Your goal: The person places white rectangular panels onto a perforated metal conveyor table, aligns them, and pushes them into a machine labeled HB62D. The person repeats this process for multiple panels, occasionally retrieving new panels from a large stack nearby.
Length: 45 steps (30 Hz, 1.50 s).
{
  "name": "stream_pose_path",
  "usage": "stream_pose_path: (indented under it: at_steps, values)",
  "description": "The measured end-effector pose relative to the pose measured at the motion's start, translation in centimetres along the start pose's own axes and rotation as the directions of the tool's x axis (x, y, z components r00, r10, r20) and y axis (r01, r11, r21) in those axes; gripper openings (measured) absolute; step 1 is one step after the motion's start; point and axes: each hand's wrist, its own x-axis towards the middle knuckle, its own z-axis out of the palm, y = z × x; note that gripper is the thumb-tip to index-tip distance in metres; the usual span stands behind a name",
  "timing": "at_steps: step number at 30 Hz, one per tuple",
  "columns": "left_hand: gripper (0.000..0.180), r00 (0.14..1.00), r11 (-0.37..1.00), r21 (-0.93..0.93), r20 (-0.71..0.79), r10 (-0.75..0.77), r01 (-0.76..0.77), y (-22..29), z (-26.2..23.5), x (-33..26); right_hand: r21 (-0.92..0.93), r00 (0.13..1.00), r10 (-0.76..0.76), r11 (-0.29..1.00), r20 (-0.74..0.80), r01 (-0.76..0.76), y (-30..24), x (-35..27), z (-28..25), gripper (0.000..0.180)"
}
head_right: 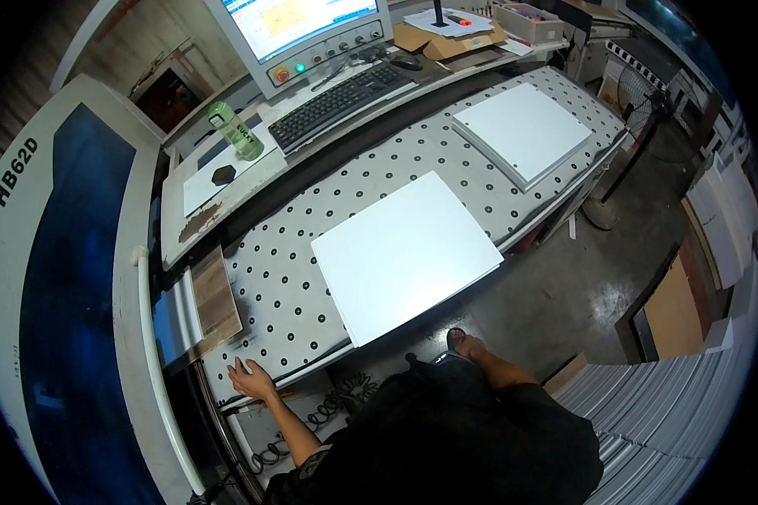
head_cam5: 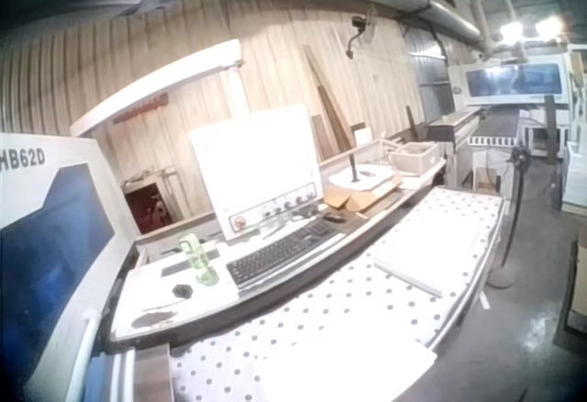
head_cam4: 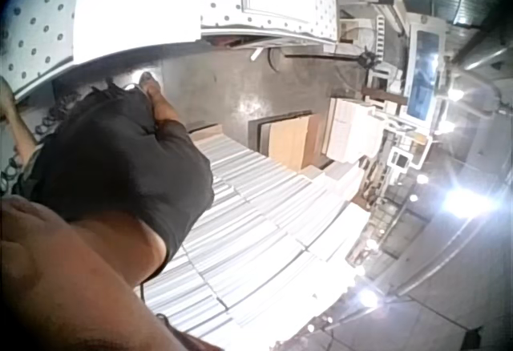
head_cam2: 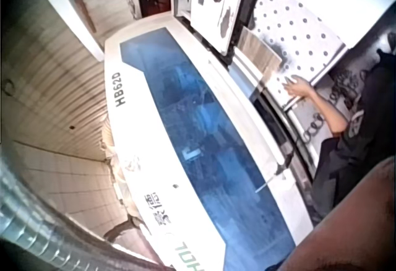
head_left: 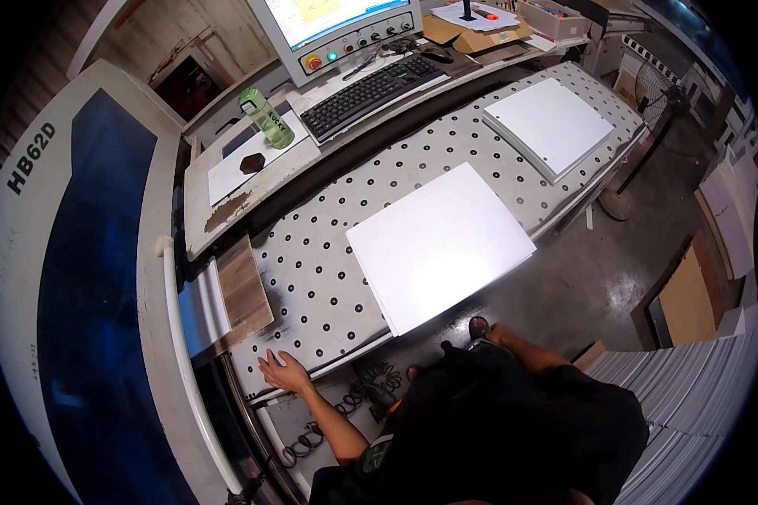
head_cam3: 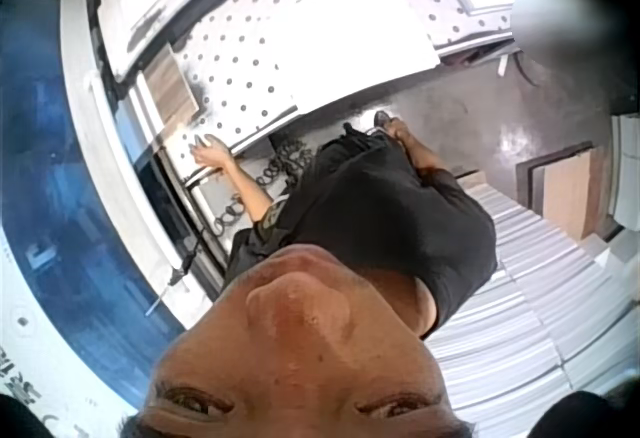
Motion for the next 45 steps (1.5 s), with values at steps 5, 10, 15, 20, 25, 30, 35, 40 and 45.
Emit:
stream_pose_path:
  at_steps: [5,10,15,20,25,30,35,40,45]
  values:
    - [0.041,1.000,1.000,-0.015,0.019,-0.015,0.015,-0.2,0.0,-0.4,-0.025,1.000,0.001,1.000,0.007,-0.001,2.6,1.4,1.3,0.045]
    - [0.043,0.999,1.000,0.007,0.039,-0.007,0.007,-0.2,-0.1,-0.3,-0.005,1.000,0.005,1.000,-0.009,-0.005,2.4,1.2,1.3,0.044]
    - [0.044,0.999,1.000,-0.001,0.048,-0.018,0.018,0.1,-0.1,-0.3,-0.031,0.982,0.042,0.999,0.186,-0.036,2.4,1.6,0.5,0.067]
    - [0.043,0.998,1.000,0.001,0.054,-0.027,0.027,0.4,-0.4,-0.3,0.026,0.983,0.064,0.997,0.173,-0.070,0.0,-1.4,-1.8,0.062]
    - [0.043,0.997,0.999,0.015,0.063,-0.035,0.034,0.3,-0.4,-0.4,-0.009,0.987,0.034,0.999,0.155,-0.033,0.6,-1.0,-1.5,0.057]
    - [0.044,0.997,0.999,0.005,0.067,-0.033,0.033,0.4,-0.4,-0.3,-0.022,0.986,0.053,0.999,0.159,-0.050,1.1,-0.2,-1.0,0.055]
    - [0.044,0.998,1.000,0.013,0.061,-0.025,0.024,0.1,-0.3,-0.3,0.003,0.989,0.025,1.000,0.148,-0.026,1.1,-0.3,-0.9,0.055]
    - [0.044,0.998,1.000,-0.009,0.062,-0.029,0.029,0.4,-0.4,-0.4,-0.013,0.989,0.036,0.999,0.142,-0.034,1.5,0.1,-0.7,0.054]
    - [0.044,0.998,1.000,0.000,0.062,-0.030,0.030,0.0,-0.3,-0.2,0.027,0.986,0.010,1.000,0.164,-0.015,0.8,-0.8,-1.2,0.056]
